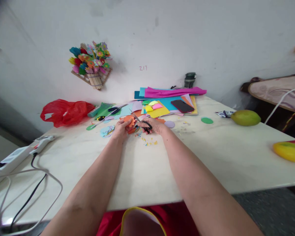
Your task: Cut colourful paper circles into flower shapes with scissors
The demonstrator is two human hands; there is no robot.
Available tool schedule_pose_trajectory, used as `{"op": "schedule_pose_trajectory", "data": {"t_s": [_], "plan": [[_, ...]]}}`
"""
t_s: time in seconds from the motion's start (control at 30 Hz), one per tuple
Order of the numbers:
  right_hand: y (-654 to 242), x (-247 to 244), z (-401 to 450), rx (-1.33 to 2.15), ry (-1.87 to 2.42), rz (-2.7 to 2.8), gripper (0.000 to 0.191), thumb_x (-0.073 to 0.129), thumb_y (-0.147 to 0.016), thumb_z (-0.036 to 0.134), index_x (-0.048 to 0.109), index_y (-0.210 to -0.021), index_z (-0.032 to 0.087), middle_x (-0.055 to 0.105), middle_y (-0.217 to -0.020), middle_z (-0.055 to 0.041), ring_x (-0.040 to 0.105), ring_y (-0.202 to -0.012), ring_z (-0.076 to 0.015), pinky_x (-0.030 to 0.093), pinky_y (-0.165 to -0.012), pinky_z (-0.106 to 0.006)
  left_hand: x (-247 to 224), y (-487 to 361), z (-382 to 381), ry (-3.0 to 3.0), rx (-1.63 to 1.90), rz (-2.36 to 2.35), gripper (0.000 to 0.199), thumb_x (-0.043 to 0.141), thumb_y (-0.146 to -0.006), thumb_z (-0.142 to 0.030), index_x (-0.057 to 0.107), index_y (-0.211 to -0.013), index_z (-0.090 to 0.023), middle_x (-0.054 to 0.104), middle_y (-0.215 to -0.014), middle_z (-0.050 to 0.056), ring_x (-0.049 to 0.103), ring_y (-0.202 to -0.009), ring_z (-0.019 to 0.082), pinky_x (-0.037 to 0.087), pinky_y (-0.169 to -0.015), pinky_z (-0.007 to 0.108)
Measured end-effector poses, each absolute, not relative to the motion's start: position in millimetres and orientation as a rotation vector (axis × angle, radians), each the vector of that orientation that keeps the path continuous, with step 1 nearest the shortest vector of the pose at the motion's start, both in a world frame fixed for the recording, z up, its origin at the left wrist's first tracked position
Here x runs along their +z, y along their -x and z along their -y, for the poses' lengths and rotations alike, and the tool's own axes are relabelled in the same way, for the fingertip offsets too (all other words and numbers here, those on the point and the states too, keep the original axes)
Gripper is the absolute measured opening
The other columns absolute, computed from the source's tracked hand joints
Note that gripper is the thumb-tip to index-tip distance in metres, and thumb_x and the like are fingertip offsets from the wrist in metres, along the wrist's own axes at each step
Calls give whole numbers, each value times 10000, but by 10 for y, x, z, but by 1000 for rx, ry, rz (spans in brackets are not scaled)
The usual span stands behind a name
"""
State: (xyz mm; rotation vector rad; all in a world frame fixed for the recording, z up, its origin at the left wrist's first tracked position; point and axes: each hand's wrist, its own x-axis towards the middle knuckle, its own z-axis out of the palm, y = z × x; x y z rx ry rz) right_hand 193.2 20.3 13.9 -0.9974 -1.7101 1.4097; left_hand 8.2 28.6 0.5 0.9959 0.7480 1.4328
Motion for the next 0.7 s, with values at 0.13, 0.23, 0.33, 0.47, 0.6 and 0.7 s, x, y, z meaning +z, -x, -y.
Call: {"op": "schedule_pose_trajectory", "data": {"t_s": [0.13,0.23,0.33,0.47,0.6,0.7], "plan": [[-1937,127,-220,1366,1015,1777,360,741,-799,437,560,-660,158,621,-540,-7,520,-399,-81,302,-328,-182,-28,-65,-323,-1011,1444,-781,329,934,-460,-294,671,-597,-152,683,-625,31,600,-533,125,494,-518,243],[-1951,129,-223,1340,1029,1812,357,745,-782,442,566,-663,157,619,-539,-1,496,-384,-71,292,-331,-181,-56,-45,-357,-1038,1434,-807,320,913,-494,-282,627,-565,-157,643,-580,13,558,-490,107,439,-461,224],[-1962,140,-216,1318,1030,1845,364,751,-761,448,564,-646,158,612,-532,2,480,-378,-67,280,-332,-183,-69,-33,-374,-1037,1420,-832,312,902,-525,-264,611,-564,-159,627,-574,7,546,-481,103,417,-446,221],[-1959,160,-199,1301,1036,1851,334,767,-728,419,565,-654,164,604,-523,16,467,-372,-64,274,-333,-182,-61,-40,-360,-1032,1406,-834,292,903,-530,-265,637,-588,-157,654,-609,20,574,-510,116,449,-476,234],[-1950,155,-209,1305,1064,1823,300,765,-721,387,565,-669,170,589,-497,22,470,-368,-73,267,-330,-185,-41,-57,-333,-1009,1408,-805,290,914,-507,-266,671,-610,-144,675,-625,41,589,-524,126,474,-505,248],[-1945,135,-231,1302,1072,1812,279,757,-732,383,581,-693,169,586,-492,25,477,-370,-78,272,-330,-186,-28,-65,-321,-989,1403,-797,315,928,-483,-255,658,-595,-138,675,-622,47,598,-528,127,484,-520,249]]}}
